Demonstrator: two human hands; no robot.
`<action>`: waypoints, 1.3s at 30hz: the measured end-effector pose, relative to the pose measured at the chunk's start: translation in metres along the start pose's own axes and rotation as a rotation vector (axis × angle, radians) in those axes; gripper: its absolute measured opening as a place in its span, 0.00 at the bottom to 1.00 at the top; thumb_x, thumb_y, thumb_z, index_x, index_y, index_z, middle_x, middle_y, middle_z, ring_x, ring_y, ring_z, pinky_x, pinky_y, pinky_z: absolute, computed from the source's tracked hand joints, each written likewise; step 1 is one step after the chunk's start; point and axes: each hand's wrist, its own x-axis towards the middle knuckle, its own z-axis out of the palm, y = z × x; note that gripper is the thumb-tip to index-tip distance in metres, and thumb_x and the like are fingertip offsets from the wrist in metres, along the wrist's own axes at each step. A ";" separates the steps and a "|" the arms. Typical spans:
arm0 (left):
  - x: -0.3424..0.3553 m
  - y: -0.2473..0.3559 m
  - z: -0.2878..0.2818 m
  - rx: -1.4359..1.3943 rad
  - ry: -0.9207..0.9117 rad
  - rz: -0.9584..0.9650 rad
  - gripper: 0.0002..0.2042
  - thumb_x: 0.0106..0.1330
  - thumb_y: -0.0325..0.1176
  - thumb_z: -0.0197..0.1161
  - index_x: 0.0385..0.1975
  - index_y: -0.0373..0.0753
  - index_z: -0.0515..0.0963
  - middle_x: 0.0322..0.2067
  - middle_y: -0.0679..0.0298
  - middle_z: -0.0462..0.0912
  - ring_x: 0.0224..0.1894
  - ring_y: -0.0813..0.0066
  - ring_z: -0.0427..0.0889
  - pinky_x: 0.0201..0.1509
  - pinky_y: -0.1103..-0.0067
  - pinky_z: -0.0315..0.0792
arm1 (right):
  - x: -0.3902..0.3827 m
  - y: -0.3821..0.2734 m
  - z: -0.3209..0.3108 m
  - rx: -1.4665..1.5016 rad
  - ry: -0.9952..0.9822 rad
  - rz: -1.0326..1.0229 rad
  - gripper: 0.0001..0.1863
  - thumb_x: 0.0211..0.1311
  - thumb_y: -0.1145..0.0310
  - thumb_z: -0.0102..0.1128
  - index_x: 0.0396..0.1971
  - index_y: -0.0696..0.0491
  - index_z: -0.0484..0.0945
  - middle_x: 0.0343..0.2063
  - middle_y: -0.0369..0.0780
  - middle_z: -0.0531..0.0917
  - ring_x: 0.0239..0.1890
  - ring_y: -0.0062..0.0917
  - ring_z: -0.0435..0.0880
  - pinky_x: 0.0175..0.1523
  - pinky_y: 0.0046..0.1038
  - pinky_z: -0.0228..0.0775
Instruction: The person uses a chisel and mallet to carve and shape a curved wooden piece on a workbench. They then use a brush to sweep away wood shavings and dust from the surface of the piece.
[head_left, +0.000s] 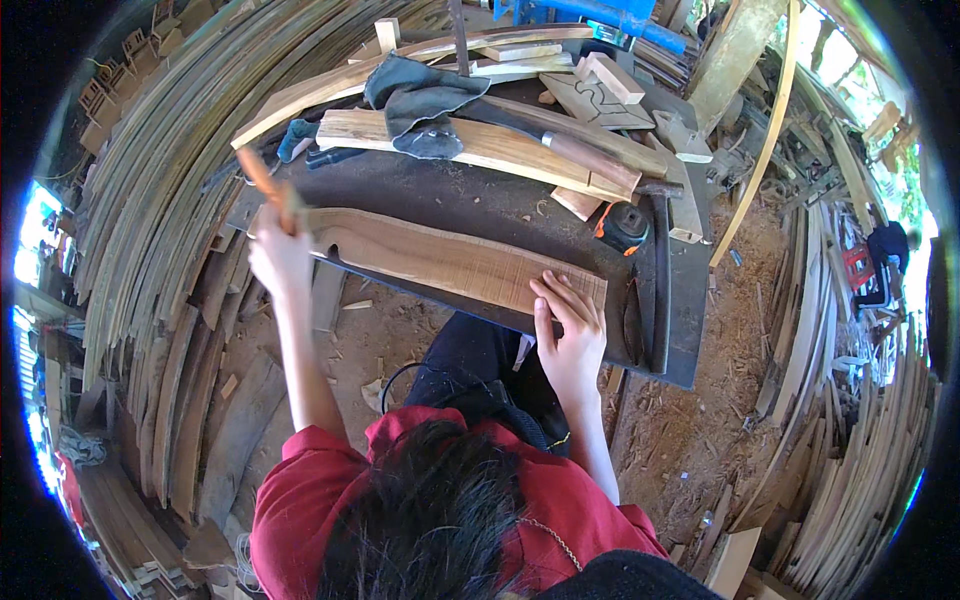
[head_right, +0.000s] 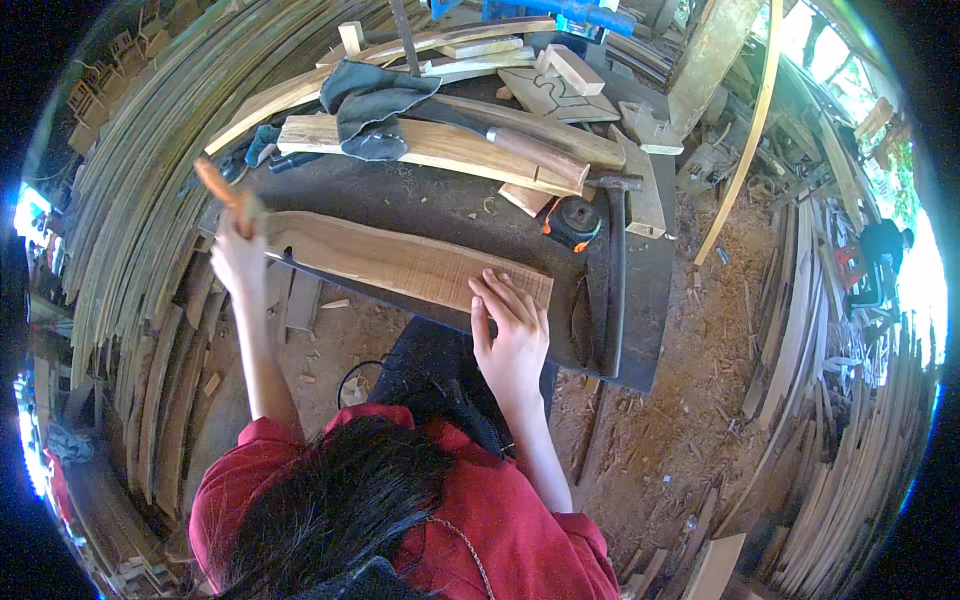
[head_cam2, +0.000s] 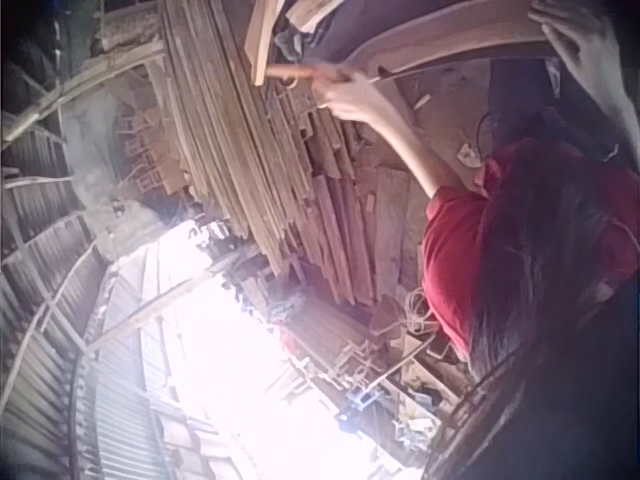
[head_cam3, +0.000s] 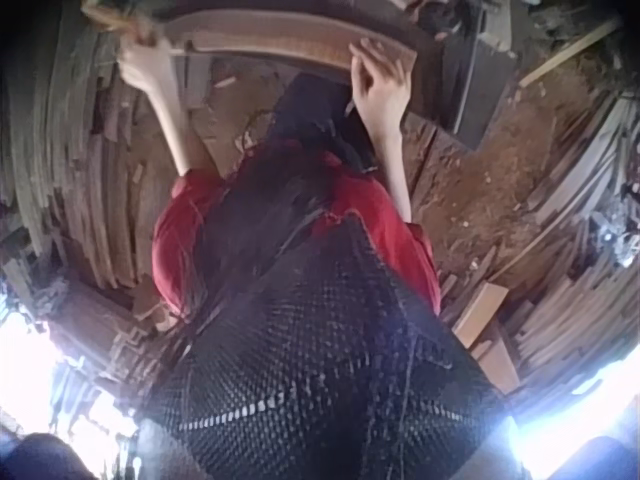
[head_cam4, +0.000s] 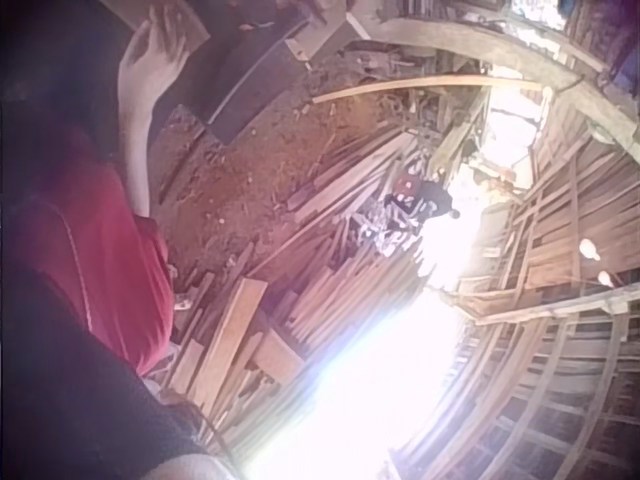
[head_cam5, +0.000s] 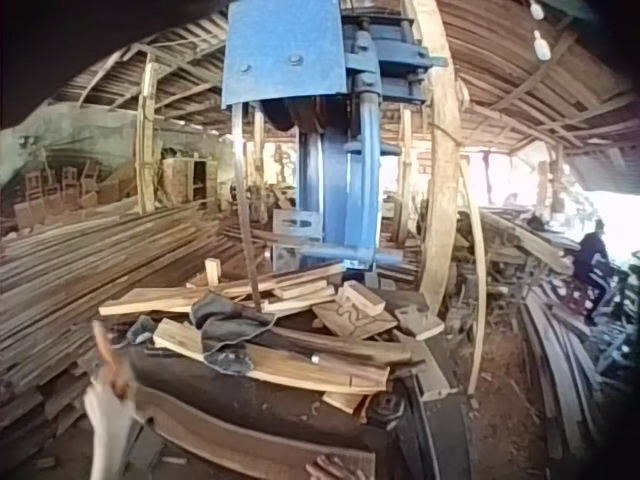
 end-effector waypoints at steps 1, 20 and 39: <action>0.013 -0.016 0.001 0.049 -0.015 -0.081 0.18 0.58 0.52 0.61 0.39 0.45 0.73 0.24 0.56 0.82 0.26 0.53 0.82 0.30 0.62 0.76 | 0.000 0.002 0.000 -0.002 0.004 -0.002 0.10 0.58 0.70 0.57 0.39 0.51 0.81 0.43 0.38 0.82 0.50 0.30 0.79 0.52 0.32 0.66; 0.018 -0.141 0.067 -0.992 0.176 -0.291 0.22 0.66 0.40 0.58 0.58 0.42 0.64 0.49 0.62 0.74 0.47 0.73 0.75 0.43 0.76 0.75 | -0.009 0.000 -0.009 -0.045 -0.106 -0.073 0.23 0.51 0.57 0.65 0.47 0.50 0.78 0.49 0.38 0.79 0.53 0.33 0.76 0.54 0.35 0.65; 0.006 -0.098 -0.001 -0.960 0.238 -0.157 0.20 0.67 0.37 0.57 0.55 0.36 0.66 0.46 0.58 0.75 0.47 0.72 0.74 0.48 0.74 0.72 | -0.007 -0.009 -0.032 -0.272 -0.047 -0.172 0.16 0.51 0.64 0.63 0.41 0.49 0.79 0.43 0.34 0.83 0.46 0.24 0.81 0.48 0.29 0.66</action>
